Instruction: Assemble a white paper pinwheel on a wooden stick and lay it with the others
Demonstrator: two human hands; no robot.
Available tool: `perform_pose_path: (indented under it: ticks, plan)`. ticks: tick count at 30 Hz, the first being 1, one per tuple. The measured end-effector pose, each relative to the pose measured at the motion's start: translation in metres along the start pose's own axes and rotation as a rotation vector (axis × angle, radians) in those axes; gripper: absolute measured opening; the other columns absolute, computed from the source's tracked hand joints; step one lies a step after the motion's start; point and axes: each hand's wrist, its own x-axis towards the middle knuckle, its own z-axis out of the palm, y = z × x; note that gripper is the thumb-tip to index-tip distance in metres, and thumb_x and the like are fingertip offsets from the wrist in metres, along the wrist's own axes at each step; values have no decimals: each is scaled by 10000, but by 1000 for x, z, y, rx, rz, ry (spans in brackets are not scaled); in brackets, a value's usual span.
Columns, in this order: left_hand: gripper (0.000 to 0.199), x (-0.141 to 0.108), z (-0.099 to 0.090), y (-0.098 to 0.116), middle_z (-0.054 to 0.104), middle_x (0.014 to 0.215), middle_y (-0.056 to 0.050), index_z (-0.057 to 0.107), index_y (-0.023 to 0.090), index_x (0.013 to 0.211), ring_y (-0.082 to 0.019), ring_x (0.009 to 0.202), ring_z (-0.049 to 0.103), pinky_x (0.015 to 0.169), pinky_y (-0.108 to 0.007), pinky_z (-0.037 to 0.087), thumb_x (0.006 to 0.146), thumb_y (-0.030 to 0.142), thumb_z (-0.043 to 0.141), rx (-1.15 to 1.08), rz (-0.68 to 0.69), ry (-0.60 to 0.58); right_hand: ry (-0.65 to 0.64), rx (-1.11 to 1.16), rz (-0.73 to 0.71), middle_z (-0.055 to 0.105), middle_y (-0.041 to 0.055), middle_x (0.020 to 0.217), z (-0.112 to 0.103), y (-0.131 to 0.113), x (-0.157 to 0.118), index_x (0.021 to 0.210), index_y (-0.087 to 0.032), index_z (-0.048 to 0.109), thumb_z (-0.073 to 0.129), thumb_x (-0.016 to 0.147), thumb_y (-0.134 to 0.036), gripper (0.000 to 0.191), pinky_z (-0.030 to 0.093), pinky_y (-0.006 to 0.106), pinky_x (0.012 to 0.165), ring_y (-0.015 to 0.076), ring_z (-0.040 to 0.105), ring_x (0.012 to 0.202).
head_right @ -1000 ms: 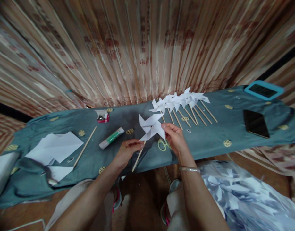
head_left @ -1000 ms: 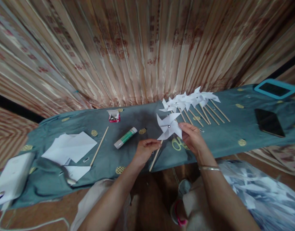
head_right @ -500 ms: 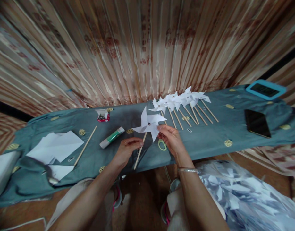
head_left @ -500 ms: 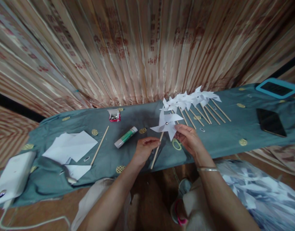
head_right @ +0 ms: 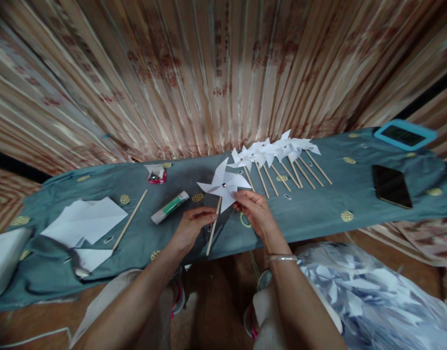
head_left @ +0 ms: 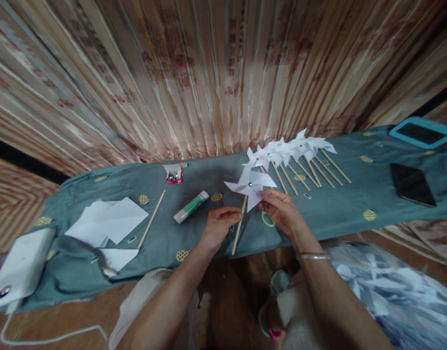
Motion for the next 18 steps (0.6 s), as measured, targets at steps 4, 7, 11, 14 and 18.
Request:
perform_pose_path:
  ticks: [4, 7, 11, 14, 18]
  plan:
    - [143, 0, 1, 0, 669, 597, 1, 727, 168, 617, -102, 590, 556, 652, -238, 432, 483, 202, 764, -22, -6, 12, -16, -3, 2, 620, -16, 597, 2, 2, 0, 633, -177, 701, 832, 571, -304, 193, 437, 190, 519, 71, 532, 527]
    - [166, -1, 1, 0, 677, 606, -2, 727, 169, 622, -106, 594, 562, 671, -248, 437, 466, 202, 774, -39, -13, 29, -26, 1, 23, 627, -11, 613, 5, 4, 0, 636, -169, 704, 842, 552, -298, 207, 427, 185, 506, 66, 530, 528]
    - [163, -2, 1, 1, 687, 627, -14, 732, 159, 636, -114, 608, 568, 701, -260, 441, 491, 223, 770, -25, -8, -9, -15, 5, 33, 639, -6, 631, 9, 7, 0, 664, -167, 707, 855, 518, -292, 242, 426, 204, 505, 77, 532, 533]
    - [169, -2, 1, 1, 693, 648, -19, 735, 158, 650, -121, 624, 569, 709, -265, 441, 502, 233, 769, -7, 2, -28, -10, -8, 32, 631, -12, 616, 10, 8, 0, 671, -176, 706, 854, 517, -303, 248, 430, 214, 512, 84, 534, 535]
    - [162, -1, 0, 1, 687, 641, -18, 733, 163, 646, -126, 624, 566, 697, -266, 441, 511, 247, 764, 25, 21, -26, -22, -56, 27, 657, -1, 638, 7, 5, -1, 707, -176, 715, 849, 527, -343, 280, 440, 214, 537, 87, 549, 548]
